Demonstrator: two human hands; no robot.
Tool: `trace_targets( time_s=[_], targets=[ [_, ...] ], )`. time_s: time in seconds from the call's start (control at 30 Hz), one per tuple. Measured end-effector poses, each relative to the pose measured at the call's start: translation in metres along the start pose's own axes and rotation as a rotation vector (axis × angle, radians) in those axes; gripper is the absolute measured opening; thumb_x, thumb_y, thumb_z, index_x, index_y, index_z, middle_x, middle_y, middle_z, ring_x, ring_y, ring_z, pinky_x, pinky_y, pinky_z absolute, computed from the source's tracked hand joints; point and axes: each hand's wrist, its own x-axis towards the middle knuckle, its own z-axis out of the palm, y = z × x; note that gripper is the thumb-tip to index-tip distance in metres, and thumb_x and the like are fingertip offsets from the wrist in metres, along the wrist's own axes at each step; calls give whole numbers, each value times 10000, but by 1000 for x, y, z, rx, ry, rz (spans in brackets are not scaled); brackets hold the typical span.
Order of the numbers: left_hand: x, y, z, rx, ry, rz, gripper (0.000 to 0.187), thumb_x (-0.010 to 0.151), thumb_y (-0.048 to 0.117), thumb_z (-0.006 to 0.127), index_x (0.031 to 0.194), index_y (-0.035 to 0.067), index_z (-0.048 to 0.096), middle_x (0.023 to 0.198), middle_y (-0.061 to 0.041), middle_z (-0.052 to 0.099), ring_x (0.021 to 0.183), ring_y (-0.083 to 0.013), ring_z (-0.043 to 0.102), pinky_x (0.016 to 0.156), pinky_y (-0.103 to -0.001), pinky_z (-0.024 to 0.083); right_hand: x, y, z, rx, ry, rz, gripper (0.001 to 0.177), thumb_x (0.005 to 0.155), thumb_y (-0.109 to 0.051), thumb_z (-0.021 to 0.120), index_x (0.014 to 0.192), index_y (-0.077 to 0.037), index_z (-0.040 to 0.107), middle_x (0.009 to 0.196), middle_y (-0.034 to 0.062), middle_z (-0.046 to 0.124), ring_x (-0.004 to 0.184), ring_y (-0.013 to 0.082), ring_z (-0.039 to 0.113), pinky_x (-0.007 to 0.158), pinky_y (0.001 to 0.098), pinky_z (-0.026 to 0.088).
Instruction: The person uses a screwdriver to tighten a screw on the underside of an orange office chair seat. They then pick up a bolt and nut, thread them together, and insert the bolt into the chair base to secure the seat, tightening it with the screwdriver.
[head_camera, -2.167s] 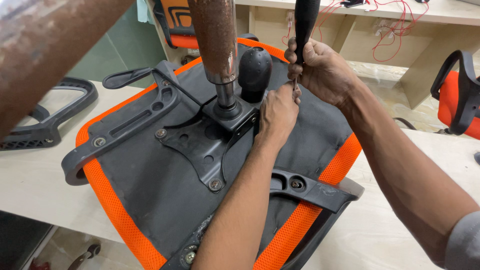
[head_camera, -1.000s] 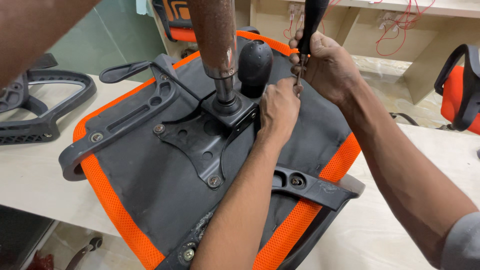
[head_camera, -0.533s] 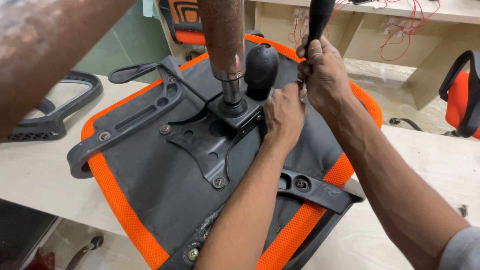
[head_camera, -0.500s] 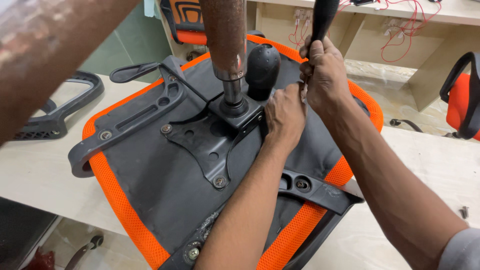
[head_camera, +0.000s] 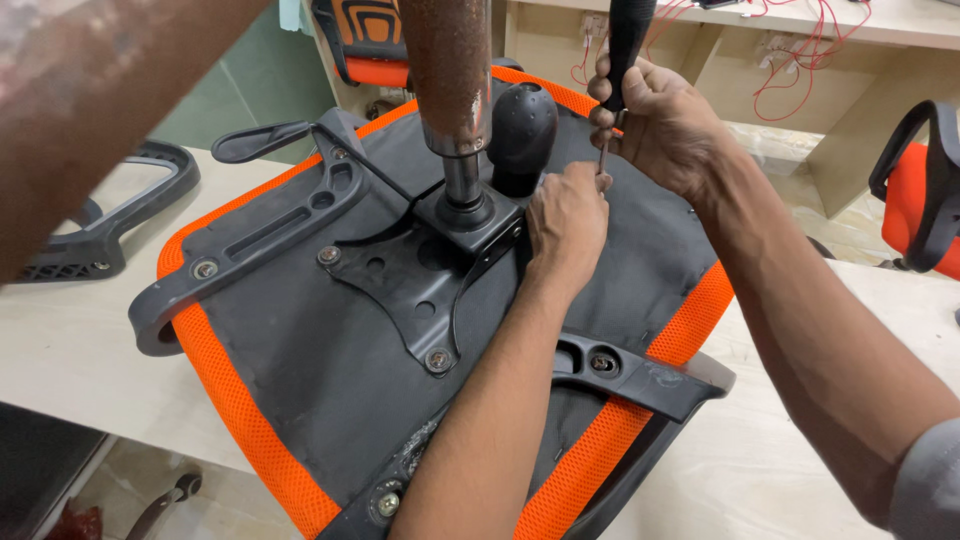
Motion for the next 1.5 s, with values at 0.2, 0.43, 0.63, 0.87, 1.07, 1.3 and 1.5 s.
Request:
trace_targets(
  time_s=[0.2,0.43,0.63,0.87,1.07,1.3,1.5],
  targets=[
    [-1,-1,0,-37,15,24,186,971,197,625,935,47,729,811,-200,735,805,-365,739,725,-488,561,14,25,0,-194,443,-92,195,1119,-252,454,1087,-130,601,904,-30,598,720,95,528,702,303,471],
    [-1,0,-1,15,-5,29,171,965,145,569,936,58,714,858,-227,724,845,-423,713,760,-528,549,22,45,9,-236,729,-289,207,1127,-196,428,1075,-116,611,858,-16,587,646,77,505,567,281,385],
    [-3,3,-5,-16,-2,42,179,961,214,637,944,50,707,848,-223,726,844,-418,706,748,-538,519,3,26,4,-147,566,-193,203,1117,-235,463,1202,-110,598,965,-13,620,738,76,590,658,245,514],
    [-4,7,-12,-78,-110,13,151,897,208,703,902,60,733,882,-162,753,878,-367,718,766,-494,536,-35,-1,10,-145,494,-550,229,1198,-234,457,1318,-74,568,1070,32,611,837,107,579,768,279,507],
    [-8,17,-20,-92,-137,26,152,917,221,686,944,89,755,928,-161,755,911,-366,717,799,-475,547,-77,4,-4,-453,687,-22,226,1076,-246,565,1007,-37,618,853,12,620,649,88,521,575,266,428],
    [-48,60,14,-229,-379,178,157,924,224,647,955,101,740,939,-146,752,908,-372,708,800,-488,536,-171,51,-33,-744,954,-36,216,1041,-145,617,1174,12,684,906,4,639,732,42,502,621,223,419],
    [-85,85,44,-116,-434,477,157,899,209,635,923,87,730,877,-145,761,891,-337,716,831,-497,517,-232,92,-67,-613,1231,101,322,955,-135,649,1243,9,649,921,42,637,724,82,506,589,268,395]
  ],
)
